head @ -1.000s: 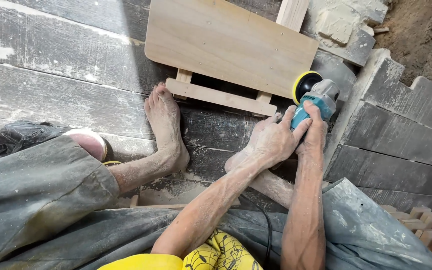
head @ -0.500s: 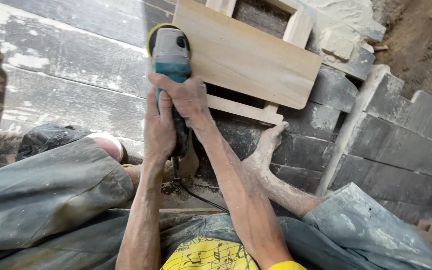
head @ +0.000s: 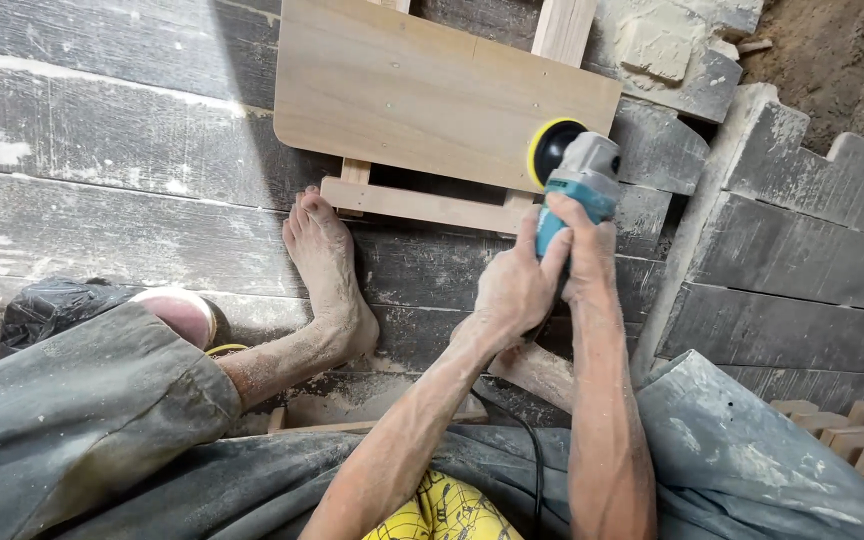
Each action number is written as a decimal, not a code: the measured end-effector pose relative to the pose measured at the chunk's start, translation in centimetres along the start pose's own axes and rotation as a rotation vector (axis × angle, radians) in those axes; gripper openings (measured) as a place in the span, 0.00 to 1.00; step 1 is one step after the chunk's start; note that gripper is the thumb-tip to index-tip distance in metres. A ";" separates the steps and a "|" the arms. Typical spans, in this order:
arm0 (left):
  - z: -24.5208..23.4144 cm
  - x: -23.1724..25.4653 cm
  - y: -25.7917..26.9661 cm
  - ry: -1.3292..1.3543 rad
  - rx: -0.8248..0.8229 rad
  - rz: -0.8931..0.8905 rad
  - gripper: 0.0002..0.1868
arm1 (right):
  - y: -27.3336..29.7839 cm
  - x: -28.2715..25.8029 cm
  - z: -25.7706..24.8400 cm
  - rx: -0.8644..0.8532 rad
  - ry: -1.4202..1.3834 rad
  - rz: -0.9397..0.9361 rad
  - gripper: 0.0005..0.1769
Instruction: Sanding a wooden board using a power orbital sander and checking the surface finish by hand.
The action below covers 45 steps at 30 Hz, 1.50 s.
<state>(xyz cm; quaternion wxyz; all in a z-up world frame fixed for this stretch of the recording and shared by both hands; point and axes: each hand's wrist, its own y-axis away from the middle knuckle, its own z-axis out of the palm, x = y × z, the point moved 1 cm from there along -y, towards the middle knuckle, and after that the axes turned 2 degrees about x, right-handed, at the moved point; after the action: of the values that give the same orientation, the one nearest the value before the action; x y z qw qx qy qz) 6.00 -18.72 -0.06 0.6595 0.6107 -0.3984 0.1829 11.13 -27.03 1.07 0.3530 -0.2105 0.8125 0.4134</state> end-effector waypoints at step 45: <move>2.2 0.9 -7.0 -0.022 -0.074 0.063 0.42 | -4.8 -2.2 -0.8 0.071 -0.013 -0.030 0.26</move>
<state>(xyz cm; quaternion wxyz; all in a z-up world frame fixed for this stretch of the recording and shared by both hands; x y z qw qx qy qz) 11.05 -22.33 -4.13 0.6712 0.5748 -0.4313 0.1819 15.29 -30.30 0.51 0.3716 -0.2075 0.8212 0.3801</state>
